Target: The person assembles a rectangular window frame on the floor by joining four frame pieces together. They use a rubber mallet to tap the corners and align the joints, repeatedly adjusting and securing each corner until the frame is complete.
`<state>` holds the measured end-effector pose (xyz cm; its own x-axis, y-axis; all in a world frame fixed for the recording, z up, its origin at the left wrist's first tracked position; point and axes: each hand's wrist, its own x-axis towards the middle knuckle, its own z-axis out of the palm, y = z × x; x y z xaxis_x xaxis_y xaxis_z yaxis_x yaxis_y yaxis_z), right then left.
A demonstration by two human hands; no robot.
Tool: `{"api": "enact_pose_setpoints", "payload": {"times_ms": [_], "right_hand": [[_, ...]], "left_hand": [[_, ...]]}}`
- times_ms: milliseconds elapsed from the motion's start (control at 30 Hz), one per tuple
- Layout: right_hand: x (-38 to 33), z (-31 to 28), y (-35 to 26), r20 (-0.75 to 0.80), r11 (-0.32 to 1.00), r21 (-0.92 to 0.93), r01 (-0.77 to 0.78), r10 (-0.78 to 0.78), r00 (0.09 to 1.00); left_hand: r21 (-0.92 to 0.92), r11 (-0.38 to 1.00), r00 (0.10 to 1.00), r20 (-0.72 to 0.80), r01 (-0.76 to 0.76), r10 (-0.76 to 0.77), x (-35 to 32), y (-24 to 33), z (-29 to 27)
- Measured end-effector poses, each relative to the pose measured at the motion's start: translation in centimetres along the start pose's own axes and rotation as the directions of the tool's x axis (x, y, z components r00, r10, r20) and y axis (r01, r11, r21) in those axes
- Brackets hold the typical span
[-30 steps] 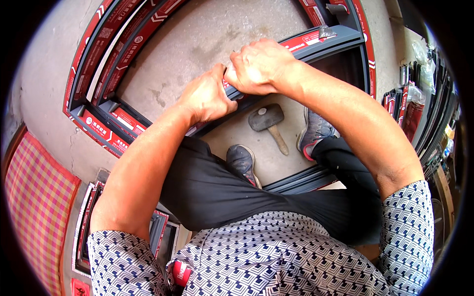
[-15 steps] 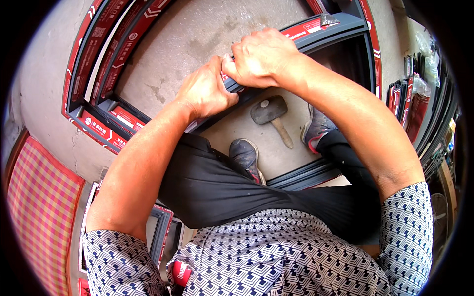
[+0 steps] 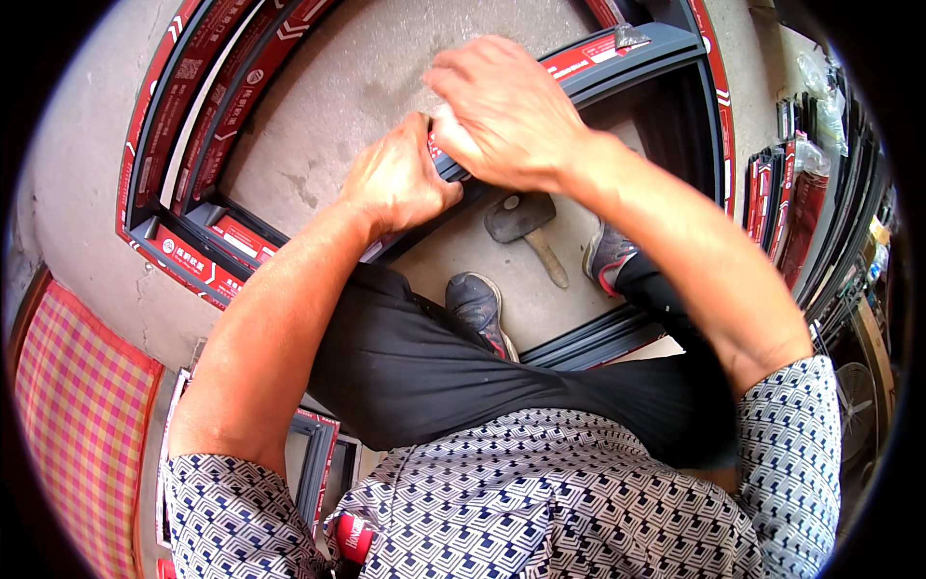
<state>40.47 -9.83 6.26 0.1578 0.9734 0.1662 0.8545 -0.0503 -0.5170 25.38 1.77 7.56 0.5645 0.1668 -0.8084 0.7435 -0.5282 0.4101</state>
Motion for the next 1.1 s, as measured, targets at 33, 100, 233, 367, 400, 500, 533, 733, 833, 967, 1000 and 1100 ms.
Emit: {"api": "enact_pose_setpoints", "payload": {"times_ms": [33,100,233,367,400,500,533,733,833,967,1000,1100], "right_hand": [[-0.9,-0.3,-0.9,-0.226,0.991,0.125,0.038,-0.009,0.974],[-5.3,-1.9,-3.0,-0.237,0.989,0.145,0.006,0.029,0.971],[-17.9,0.0,-5.4,0.126,0.842,0.068,-0.535,0.524,0.842],[-25.8,3.5,-7.3,0.463,0.691,-0.210,-0.692,0.694,0.552],[-26.7,4.1,-7.3,0.504,0.666,-0.251,-0.702,0.709,0.493],[-27.3,5.9,-7.9,0.561,0.623,-0.267,-0.736,0.721,0.407],[-27.7,6.5,-7.7,0.545,0.616,-0.232,-0.753,0.724,0.423],[-26.1,1.8,-9.8,0.488,0.513,-0.017,-0.858,0.753,0.441],[-23.9,-3.9,-10.2,0.464,0.475,-0.002,-0.880,0.780,0.420],[-18.0,-11.0,-9.5,0.382,0.509,0.205,-0.836,0.744,0.547],[-15.9,-12.3,-8.8,0.329,0.587,0.255,-0.768,0.695,0.640],[-8.7,-14.7,-6.4,0.300,0.812,0.171,-0.559,0.497,0.814]], "left_hand": [[-0.002,1.000,1.000,-0.005,-0.007,0.007,0.0,-0.3,0.1],[-0.013,1.000,1.000,-0.021,-0.004,0.004,-0.2,-0.4,0.2],[-0.008,1.000,0.999,-0.027,-0.021,0.021,-0.3,0.4,-0.1],[-0.010,0.999,0.999,-0.036,-0.030,0.030,-0.3,-0.2,-0.1],[-0.014,0.999,0.998,-0.048,-0.044,0.043,-0.1,-0.3,0.2],[-0.026,1.000,1.000,-0.015,-0.013,0.012,-0.7,0.5,-0.2],[-0.015,1.000,0.999,-0.030,-0.023,0.023,-0.5,0.4,-0.3],[-0.030,0.998,0.998,-0.030,-0.048,0.047,-0.4,-0.1,-0.2],[-0.026,0.999,0.999,0.007,-0.043,0.043,-0.5,-0.2,-0.5],[-0.031,1.000,0.999,0.047,-0.006,0.008,-0.9,0.3,-1.0],[-0.040,0.999,0.999,0.051,-0.014,0.016,-0.7,0.4,-1.0],[-0.048,0.998,0.999,0.020,-0.033,0.034,-0.7,0.0,-0.7]]}}
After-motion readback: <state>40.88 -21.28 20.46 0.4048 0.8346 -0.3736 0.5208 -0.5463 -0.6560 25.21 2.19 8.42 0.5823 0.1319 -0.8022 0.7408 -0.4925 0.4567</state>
